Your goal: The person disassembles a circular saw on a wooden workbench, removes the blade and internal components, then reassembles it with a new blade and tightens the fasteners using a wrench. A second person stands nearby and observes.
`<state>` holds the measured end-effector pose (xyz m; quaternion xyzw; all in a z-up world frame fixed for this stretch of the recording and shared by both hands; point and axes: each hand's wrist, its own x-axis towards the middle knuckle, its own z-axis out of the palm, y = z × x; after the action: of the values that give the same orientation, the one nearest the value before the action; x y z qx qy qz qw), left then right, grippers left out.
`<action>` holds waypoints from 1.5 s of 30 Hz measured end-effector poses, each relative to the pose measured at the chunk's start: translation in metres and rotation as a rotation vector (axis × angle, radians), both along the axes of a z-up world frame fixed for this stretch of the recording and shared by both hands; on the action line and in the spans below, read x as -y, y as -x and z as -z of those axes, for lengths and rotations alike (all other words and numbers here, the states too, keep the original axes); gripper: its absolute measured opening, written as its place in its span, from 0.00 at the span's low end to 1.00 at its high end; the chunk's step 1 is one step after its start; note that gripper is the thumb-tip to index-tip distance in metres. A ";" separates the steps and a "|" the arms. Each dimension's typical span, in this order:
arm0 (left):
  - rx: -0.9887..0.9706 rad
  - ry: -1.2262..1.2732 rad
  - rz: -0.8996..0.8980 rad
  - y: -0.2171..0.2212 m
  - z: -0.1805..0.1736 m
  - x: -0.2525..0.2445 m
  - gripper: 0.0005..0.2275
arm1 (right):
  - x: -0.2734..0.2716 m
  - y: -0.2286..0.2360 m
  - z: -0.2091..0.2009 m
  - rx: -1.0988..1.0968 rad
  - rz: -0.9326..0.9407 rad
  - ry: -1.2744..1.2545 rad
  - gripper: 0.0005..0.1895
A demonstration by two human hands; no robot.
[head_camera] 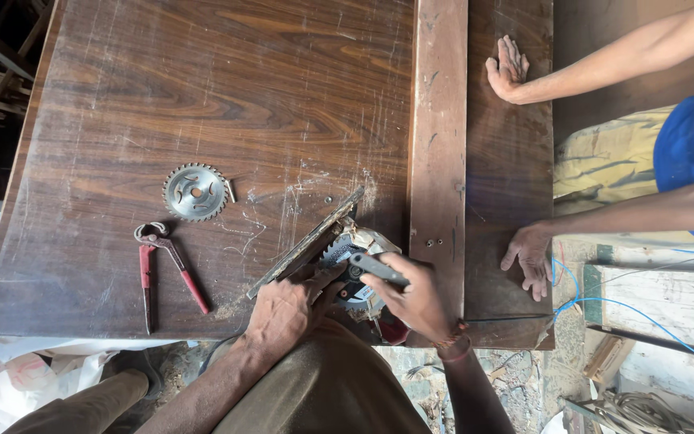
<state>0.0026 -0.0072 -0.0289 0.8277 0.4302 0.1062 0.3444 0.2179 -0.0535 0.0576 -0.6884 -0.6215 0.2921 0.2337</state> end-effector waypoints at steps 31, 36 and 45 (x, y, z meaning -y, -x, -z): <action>0.105 -0.046 -0.038 0.001 -0.015 0.001 0.16 | -0.011 -0.025 -0.006 0.145 -0.240 -0.100 0.16; 0.090 0.006 -0.044 0.001 -0.019 0.000 0.16 | -0.034 -0.037 0.002 0.213 -0.342 -0.058 0.16; 0.150 -0.039 -0.047 0.003 -0.018 0.003 0.16 | -0.076 -0.056 0.010 0.078 -0.660 0.015 0.13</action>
<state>-0.0001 -0.0099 -0.0107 0.8136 0.4203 0.1843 0.3569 0.2734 0.0224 0.0477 -0.4622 -0.8174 0.3298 0.0974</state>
